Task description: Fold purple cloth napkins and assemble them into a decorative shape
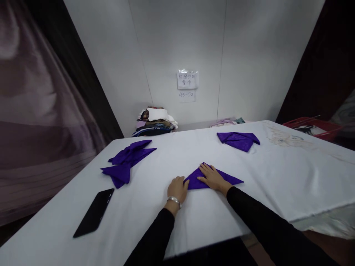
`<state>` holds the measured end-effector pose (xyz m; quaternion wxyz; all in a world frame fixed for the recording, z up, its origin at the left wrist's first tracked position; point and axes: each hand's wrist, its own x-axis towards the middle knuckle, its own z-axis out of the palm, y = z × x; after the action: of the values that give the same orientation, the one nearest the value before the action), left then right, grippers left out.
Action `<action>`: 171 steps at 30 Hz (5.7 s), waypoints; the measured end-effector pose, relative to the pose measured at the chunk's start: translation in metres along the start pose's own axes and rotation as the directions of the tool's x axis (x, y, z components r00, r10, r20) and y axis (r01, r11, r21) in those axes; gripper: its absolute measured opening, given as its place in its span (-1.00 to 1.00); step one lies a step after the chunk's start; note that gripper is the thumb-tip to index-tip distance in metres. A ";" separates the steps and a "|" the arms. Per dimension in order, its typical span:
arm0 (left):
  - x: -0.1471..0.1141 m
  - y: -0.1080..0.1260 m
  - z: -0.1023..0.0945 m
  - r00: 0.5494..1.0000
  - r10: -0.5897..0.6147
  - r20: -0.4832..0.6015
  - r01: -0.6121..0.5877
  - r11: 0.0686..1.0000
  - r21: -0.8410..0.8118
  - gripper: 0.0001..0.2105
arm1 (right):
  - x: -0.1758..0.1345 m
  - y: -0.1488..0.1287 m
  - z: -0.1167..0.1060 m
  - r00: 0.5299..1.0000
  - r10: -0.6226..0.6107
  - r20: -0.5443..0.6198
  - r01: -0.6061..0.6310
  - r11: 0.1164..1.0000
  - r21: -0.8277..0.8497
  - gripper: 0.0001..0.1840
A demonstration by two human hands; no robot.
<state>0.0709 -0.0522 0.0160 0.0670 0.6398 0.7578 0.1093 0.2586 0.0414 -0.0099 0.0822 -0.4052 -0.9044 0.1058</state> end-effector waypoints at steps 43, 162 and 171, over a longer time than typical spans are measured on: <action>0.025 -0.049 0.020 0.988 0.052 0.142 -0.083 0.970 0.227 -0.51 | 0.063 -0.061 0.018 0.969 -0.230 -0.092 0.236 0.969 0.068 -0.35; 0.021 -0.038 0.022 0.992 0.100 0.078 -0.109 0.986 0.126 -0.23 | -0.029 0.018 -0.004 0.930 0.258 -0.260 -0.190 0.946 0.261 -0.73; 0.018 -0.040 0.023 0.982 0.169 0.089 -0.184 0.963 0.199 -0.44 | 0.042 -0.103 0.002 0.957 -0.283 0.064 0.241 0.899 0.366 -0.32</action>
<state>0.0351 -0.0393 -0.0161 0.0174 0.7118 0.7020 0.0128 0.1569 0.0065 0.0178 0.1149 -0.2512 -0.9200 0.2782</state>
